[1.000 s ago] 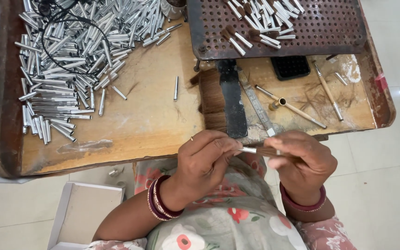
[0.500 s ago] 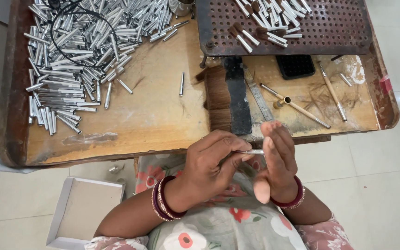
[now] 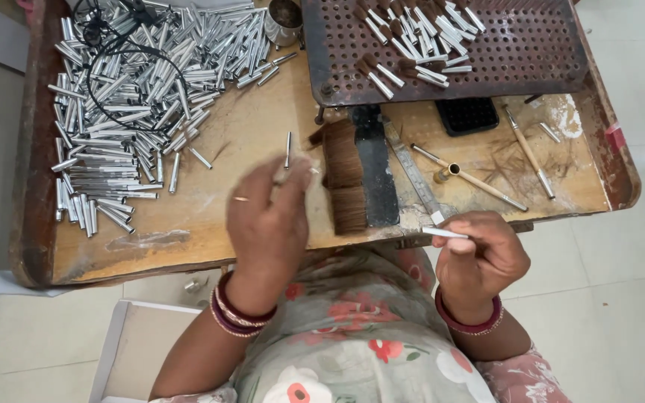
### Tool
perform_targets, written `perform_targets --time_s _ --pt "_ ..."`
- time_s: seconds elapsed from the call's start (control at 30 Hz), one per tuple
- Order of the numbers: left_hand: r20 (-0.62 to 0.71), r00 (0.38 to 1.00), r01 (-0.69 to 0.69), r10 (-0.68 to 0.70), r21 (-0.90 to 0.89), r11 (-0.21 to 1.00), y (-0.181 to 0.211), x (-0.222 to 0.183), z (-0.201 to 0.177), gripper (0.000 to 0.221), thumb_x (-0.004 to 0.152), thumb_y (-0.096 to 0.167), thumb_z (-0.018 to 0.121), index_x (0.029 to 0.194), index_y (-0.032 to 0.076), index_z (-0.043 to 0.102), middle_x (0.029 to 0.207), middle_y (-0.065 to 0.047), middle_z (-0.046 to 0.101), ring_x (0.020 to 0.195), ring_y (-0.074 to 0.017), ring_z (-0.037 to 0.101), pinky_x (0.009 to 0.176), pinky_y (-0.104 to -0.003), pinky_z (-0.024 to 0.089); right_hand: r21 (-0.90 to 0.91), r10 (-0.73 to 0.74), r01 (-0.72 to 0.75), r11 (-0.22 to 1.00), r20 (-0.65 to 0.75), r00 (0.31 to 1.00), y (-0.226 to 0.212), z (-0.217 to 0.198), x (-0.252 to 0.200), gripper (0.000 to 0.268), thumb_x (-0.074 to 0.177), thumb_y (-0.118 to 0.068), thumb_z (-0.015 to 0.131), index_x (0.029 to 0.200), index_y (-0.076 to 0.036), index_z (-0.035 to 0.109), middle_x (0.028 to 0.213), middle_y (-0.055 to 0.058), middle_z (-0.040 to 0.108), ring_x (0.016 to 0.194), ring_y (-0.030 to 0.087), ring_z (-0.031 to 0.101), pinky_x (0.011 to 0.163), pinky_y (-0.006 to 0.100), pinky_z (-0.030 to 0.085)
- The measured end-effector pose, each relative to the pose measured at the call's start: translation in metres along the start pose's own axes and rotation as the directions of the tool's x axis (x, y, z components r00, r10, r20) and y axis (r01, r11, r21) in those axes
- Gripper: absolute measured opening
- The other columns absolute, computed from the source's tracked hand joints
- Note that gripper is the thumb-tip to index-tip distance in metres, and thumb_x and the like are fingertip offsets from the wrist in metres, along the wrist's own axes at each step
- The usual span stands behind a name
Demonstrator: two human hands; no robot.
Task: The recorder is assembling small silver tubes onto thin wooden sticks to manufacture brushes and placing them on a perforated tray.
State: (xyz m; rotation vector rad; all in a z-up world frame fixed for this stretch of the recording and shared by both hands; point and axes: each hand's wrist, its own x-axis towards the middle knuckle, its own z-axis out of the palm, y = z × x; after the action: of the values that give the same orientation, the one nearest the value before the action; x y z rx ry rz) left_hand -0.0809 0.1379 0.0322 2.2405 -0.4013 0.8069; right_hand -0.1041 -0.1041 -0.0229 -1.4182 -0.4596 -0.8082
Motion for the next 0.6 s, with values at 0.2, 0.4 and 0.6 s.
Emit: perform_targets --time_s 0.2,0.4,0.6 --pt "0.100 0.992 -0.015 0.082 -0.541 0.841 0.015 -0.024 0.032 0.020 0.094 0.002 0.071 0.114 0.004 0.076 0.123 -0.019 0.074 0.118 -0.0329 0.073 0.098 -0.038 0.058 -0.078 0.161 -0.149 0.986 0.186 0.969 -0.009 0.001 -0.002 0.017 0.096 -0.003 0.079 0.108 0.000 0.066 0.105 0.016 0.072 0.085 0.016 0.072 0.074 0.026 0.059" --pt "0.188 0.979 0.200 -0.073 -0.853 0.482 0.023 -0.028 0.044 0.015 0.097 0.001 0.075 0.111 0.000 0.074 0.116 -0.016 0.076 0.115 -0.0222 0.074 0.099 -0.033 0.059 -0.208 0.031 0.034 0.977 0.303 0.952 -0.007 -0.006 0.028 0.021 0.094 -0.009 0.078 0.111 0.000 0.069 0.109 0.013 0.075 0.089 0.019 0.075 0.077 0.026 0.063" --pt "0.127 0.923 0.252 -0.364 -0.914 0.318 -0.002 -0.036 0.032 0.010 0.099 0.000 0.073 0.108 -0.002 0.068 0.101 -0.009 0.076 0.086 -0.0065 0.068 0.076 -0.021 0.055 -0.846 -0.137 0.532 -0.031 0.530 0.837 -0.016 -0.005 0.100 0.020 0.074 -0.023 0.082 0.091 -0.015 0.075 0.101 0.015 0.073 0.086 0.028 0.072 0.074 0.036 0.058"
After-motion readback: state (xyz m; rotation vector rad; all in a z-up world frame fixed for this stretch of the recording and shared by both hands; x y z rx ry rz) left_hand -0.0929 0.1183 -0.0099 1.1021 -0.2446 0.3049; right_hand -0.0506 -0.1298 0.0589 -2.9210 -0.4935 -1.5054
